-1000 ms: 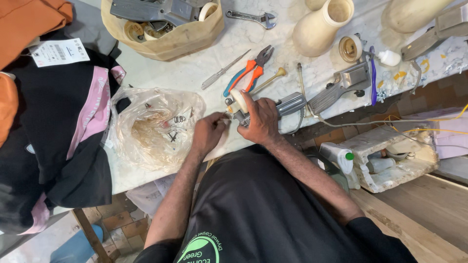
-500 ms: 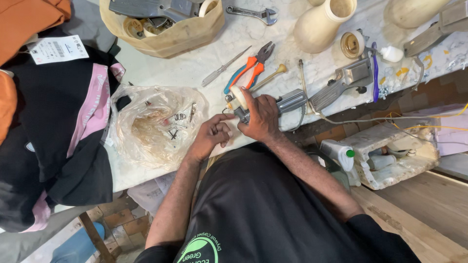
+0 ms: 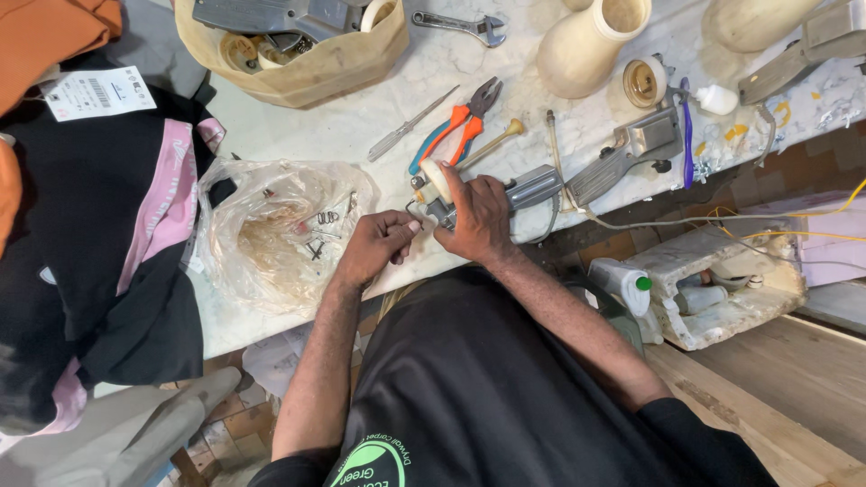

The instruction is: The person assembles a mechanical device on a workbench using a wrench, screwdriver, and pliers. They tighten nuts, insert a spring, and attach a wooden handle to a metal housing, then place the finished unit into a bag.

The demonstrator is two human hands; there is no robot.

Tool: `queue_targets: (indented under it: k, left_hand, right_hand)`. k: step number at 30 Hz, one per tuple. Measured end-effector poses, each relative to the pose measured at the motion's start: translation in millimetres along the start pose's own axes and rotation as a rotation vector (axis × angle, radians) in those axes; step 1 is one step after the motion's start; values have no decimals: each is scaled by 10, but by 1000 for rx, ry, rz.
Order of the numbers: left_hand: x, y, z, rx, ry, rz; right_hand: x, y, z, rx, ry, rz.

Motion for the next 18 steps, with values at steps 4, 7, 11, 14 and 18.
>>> queue_targets:
  k: [4, 7, 11, 14, 18]
  left_hand:
    - [81, 70, 46, -32, -90, 187]
    - [171, 164, 73, -5, -168, 337]
    - [167, 191, 9, 174, -82, -166]
    - [315, 116, 5, 339, -269, -578]
    - [379, 83, -36, 440, -347, -615]
  right_hand:
    - [17, -16, -13, -21, -10, -4]
    - [25, -25, -12, -45, -24, -1]
    - [15, -17, -11, -35, -25, 19]
    - [10, -15, -19, -29, -19, 7]
    - [11, -3, -26, -33, -26, -5]
Point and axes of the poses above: each hand's wrist, its own z-axis away from the middle knuckle, its own y-axis out of the back of the hand, x = y × z, the point moved 6 cm from there along -z, towards the middle knuckle, and after that the axes turned 3 degrees about x, right-handed, at the moved point
